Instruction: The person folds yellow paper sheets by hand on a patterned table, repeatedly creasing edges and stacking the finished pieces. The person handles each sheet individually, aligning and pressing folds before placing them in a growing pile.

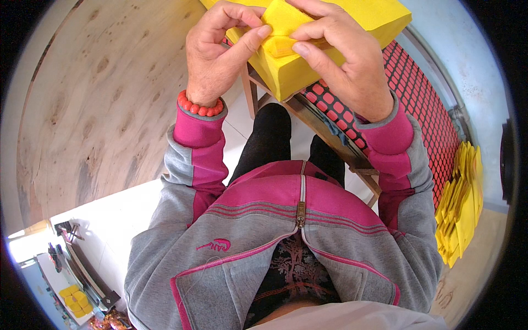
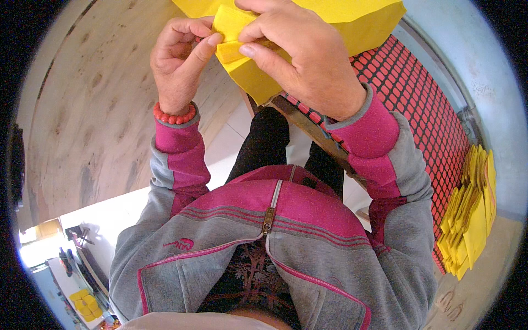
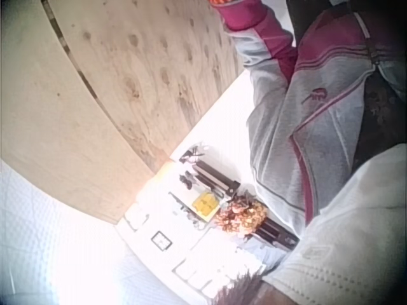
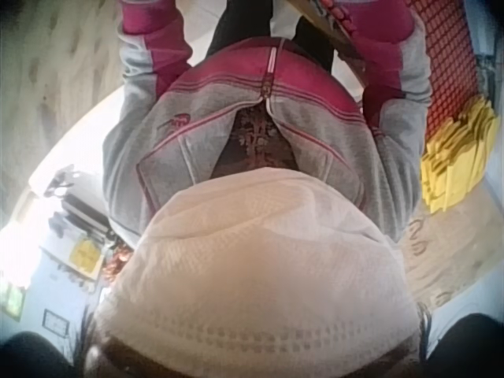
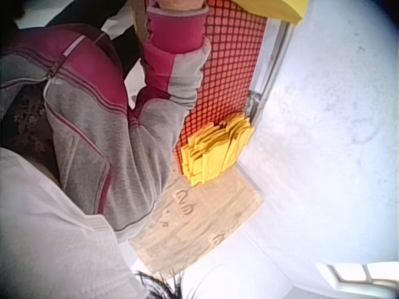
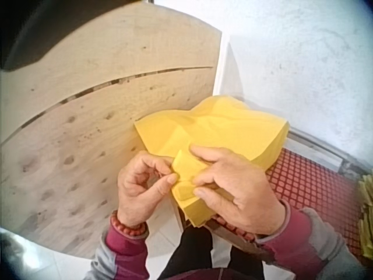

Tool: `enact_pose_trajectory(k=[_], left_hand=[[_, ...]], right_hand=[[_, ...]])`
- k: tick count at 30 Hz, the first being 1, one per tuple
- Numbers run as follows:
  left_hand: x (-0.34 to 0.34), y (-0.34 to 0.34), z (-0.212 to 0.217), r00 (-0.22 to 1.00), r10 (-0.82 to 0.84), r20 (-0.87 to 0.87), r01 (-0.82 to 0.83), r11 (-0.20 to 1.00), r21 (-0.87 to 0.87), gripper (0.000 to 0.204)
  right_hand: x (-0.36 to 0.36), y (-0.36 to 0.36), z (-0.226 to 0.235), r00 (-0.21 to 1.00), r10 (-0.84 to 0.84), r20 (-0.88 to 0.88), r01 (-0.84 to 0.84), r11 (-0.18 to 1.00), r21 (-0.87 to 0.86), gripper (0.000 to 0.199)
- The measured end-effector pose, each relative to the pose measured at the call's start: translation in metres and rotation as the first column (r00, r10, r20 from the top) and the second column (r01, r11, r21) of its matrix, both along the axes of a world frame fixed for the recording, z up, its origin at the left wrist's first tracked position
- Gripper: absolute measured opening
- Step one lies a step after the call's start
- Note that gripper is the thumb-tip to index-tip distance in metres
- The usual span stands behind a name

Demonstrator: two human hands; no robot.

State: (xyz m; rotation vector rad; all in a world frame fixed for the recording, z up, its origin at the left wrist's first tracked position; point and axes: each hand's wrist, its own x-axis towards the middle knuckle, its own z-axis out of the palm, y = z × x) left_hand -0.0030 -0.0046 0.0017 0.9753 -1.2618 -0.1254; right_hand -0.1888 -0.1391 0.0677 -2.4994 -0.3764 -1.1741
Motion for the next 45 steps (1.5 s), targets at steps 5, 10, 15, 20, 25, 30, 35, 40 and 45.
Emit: enact_pose_trajectory(k=[5, 10, 15, 20, 25, 30, 35, 40, 45], left_hand=[[0.004, 0.004, 0.001, 0.993, 0.055, 0.103, -0.059, 0.997, 0.042, 0.015], [0.003, 0.01, 0.006, 0.984, 0.041, 0.176, -0.056, 0.995, 0.084, 0.021], [0.002, 0.01, 0.011, 0.961, 0.038, 0.273, -0.06, 0.996, 0.072, 0.021], [-0.001, 0.005, 0.014, 0.968, -0.043, 0.247, 0.028, 0.998, 0.064, 0.018], [0.003, 0.006, 0.013, 0.861, 0.121, 0.493, -0.157, 0.987, 0.031, 0.02], [-0.001, 0.005, 0.012, 0.922, 0.029, 0.387, -0.03, 1.0, -0.004, 0.02], [-0.012, 0.002, 0.013, 0.901, 0.086, 0.424, -0.054, 0.995, -0.088, 0.021], [-0.009, 0.001, 0.011, 0.923, 0.079, 0.377, -0.07, 0.997, -0.038, 0.02], [0.005, 0.008, 0.014, 0.896, 0.071, 0.439, -0.105, 0.993, 0.054, 0.021]], right_hand=[[0.001, 0.001, -0.004, 0.999, -0.011, -0.034, 0.013, 0.998, 0.059, 0.013], [-0.002, 0.003, -0.003, 0.998, -0.021, -0.053, 0.026, 0.996, 0.091, 0.013], [0.0, 0.002, -0.005, 1.0, -0.013, -0.026, 0.016, 0.996, 0.093, 0.013], [-0.007, 0.011, 0.004, 0.996, -0.042, 0.077, 0.029, 0.986, 0.163, 0.014], [-0.063, 0.035, -0.007, 0.949, 0.157, -0.275, -0.09, 0.966, 0.241, 0.013], [-0.087, 0.055, -0.136, 0.761, 0.373, -0.531, -0.061, 0.855, 0.515, 0.013], [-0.116, 0.01, -0.254, 0.634, -0.563, -0.53, 0.717, 0.685, 0.13, 0.024], [-0.12, -0.029, -0.302, 0.472, -0.791, -0.39, 0.861, 0.508, 0.013, 0.03], [-0.114, -0.047, -0.306, 0.475, -0.859, -0.193, 0.837, 0.508, -0.203, 0.036]])
